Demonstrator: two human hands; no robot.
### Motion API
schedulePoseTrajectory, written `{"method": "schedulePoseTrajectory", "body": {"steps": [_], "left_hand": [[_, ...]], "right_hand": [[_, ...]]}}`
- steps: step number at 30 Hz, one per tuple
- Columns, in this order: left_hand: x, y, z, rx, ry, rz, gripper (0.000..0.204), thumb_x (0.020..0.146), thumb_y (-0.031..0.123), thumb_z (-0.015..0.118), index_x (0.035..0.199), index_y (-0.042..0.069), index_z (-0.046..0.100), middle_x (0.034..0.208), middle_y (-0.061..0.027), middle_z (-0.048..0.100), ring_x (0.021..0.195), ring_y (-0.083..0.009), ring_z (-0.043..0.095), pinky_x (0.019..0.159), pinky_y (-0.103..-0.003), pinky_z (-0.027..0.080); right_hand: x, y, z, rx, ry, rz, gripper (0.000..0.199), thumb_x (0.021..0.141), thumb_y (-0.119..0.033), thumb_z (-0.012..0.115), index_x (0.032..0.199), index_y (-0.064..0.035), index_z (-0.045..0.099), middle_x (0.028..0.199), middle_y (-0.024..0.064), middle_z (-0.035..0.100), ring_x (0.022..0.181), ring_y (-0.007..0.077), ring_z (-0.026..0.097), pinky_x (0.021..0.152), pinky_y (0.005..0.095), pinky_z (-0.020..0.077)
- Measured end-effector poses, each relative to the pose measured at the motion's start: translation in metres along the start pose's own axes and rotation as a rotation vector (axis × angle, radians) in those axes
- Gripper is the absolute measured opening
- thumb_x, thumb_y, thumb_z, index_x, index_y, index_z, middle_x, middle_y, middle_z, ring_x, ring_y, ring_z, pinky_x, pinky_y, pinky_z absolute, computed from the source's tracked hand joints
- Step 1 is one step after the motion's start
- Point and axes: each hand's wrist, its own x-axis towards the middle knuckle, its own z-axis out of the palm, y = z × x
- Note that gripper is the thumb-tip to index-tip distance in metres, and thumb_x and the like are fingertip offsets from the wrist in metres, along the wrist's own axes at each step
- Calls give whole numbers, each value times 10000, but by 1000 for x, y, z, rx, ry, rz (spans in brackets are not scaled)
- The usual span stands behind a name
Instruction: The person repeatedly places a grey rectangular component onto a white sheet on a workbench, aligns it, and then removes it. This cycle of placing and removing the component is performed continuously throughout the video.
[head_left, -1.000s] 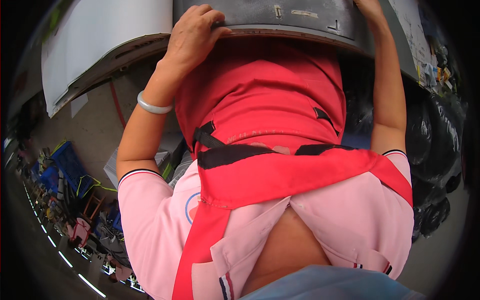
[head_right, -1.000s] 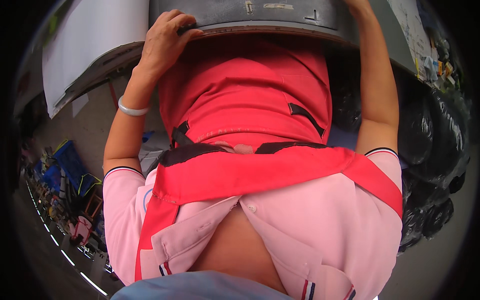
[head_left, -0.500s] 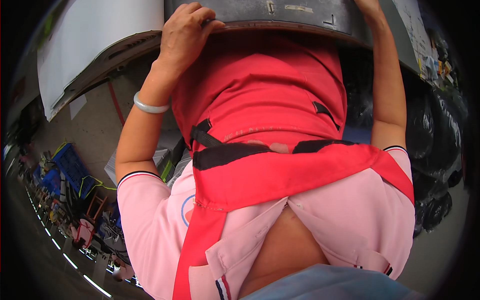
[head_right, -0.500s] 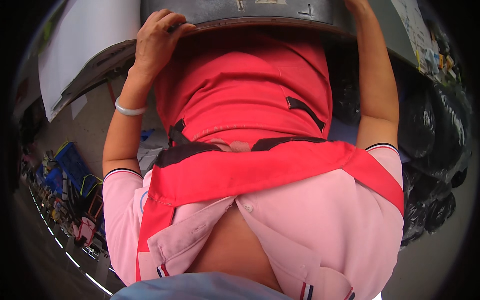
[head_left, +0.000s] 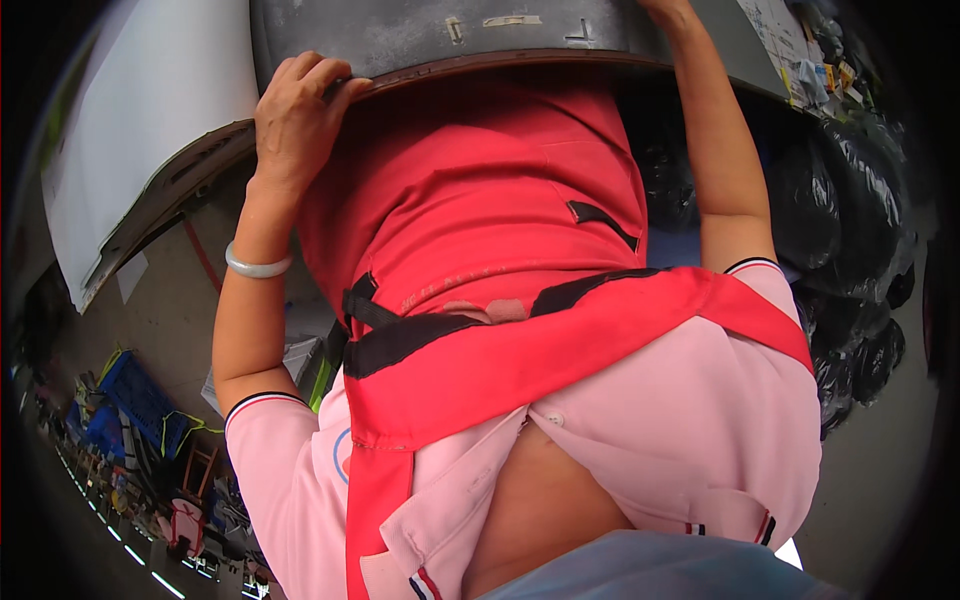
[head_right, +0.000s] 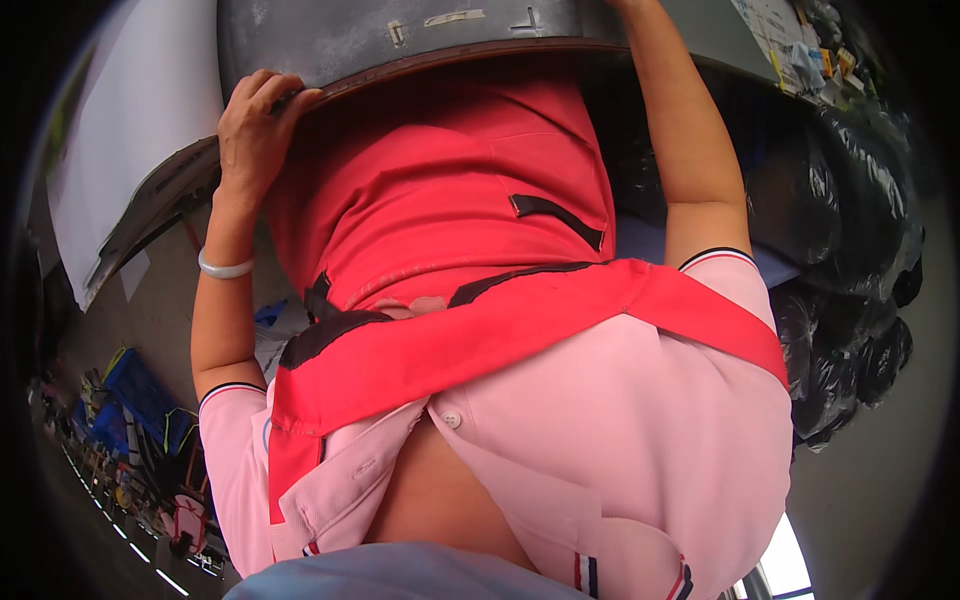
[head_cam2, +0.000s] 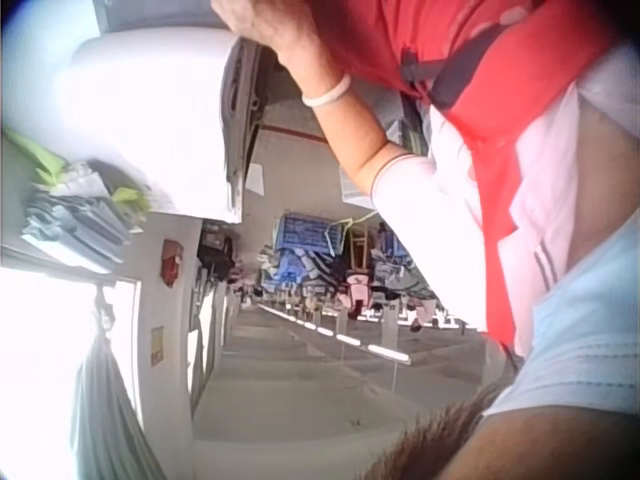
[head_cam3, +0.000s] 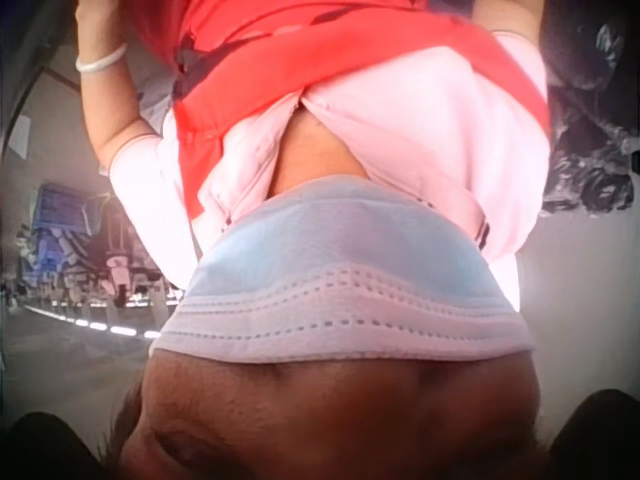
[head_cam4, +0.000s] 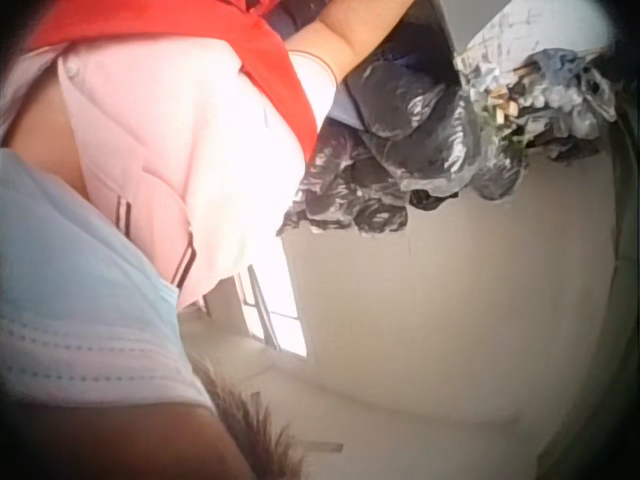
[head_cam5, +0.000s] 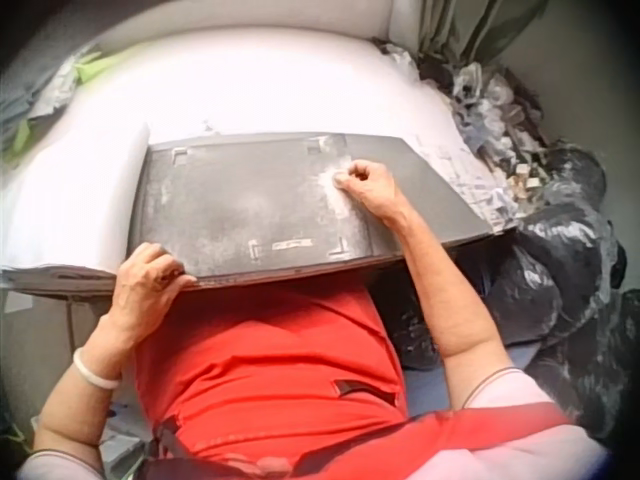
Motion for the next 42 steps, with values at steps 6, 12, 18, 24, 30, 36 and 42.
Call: {"method": "schedulePoseTrajectory", "body": {"steps": [6, 12, 18, 24, 30, 36, 42], "left_hand": [[7, 6, -8, 46, -91, -8, 280, 882, 311, 779, 993, 60, 723, 943, -71, 662, 880, -286, 655, 773, -391, 526], [67, 58, 22, -257, 24, 187, 109, 928, 133, 639, 880, 38, 660, 877, -172, 600, 901, -347, 646, 805, -420, 536], [96, 52, 101, -141, 242, 183, 103, 897, 147, 615, 839, 61, 618, 877, -154, 601, 848, -337, 628, 783, -438, 518], [96, 55, 87, -39, 171, 192, 121, 937, 183, 611, 956, 66, 635, 977, -126, 603, 1011, -313, 593, 903, -505, 455], [95, 57, 95, 61, 155, 121, 271, 997, 215, 576, 1233, 102, 646, 1315, -117, 580, 1336, -322, 494, 1093, -698, 327], [96, 57, 96, 34, 143, 121, 272, 1007, 227, 570, 1232, 96, 645, 1331, -125, 582, 1346, -327, 492, 1126, -706, 302], [93, 58, 95, 32, 140, 116, 268, 1008, 232, 569, 1230, 103, 647, 1330, -124, 588, 1352, -323, 491, 1125, -709, 300]], "right_hand": [[-1, -1, 4, -74, 28, -31, 257, 905, -278, 732, 901, -23, 695, 771, -13, 617, 741, 101, 542, 688, 298, 464], [20, 56, -10, -52, -51, -46, 359, 935, -404, 763, 1083, -77, 764, 965, -55, 684, 906, 51, 583, 835, 215, 446], [23, 56, 0, 31, -7, -33, 353, 935, -388, 769, 1091, -71, 761, 959, -53, 686, 927, 49, 589, 871, 199, 438], [-48, -2, -4, 158, -24, -59, 129, 954, -152, 682, 916, -32, 711, 777, 27, 676, 735, 161, 626, 697, 318, 495], [-111, -18, -3, -128, -148, -300, 142, 954, -95, 720, 1068, -12, 739, 946, 32, 717, 866, 113, 668, 813, 259, 526], [-111, -18, 10, -237, -133, -461, 118, 943, -71, 710, 1035, 2, 717, 907, 89, 686, 845, 186, 673, 783, 298, 516], [-110, -22, -4, -315, -178, -288, 129, 953, -118, 717, 1005, 0, 718, 865, 56, 683, 799, 149, 653, 749, 293, 513]]}}
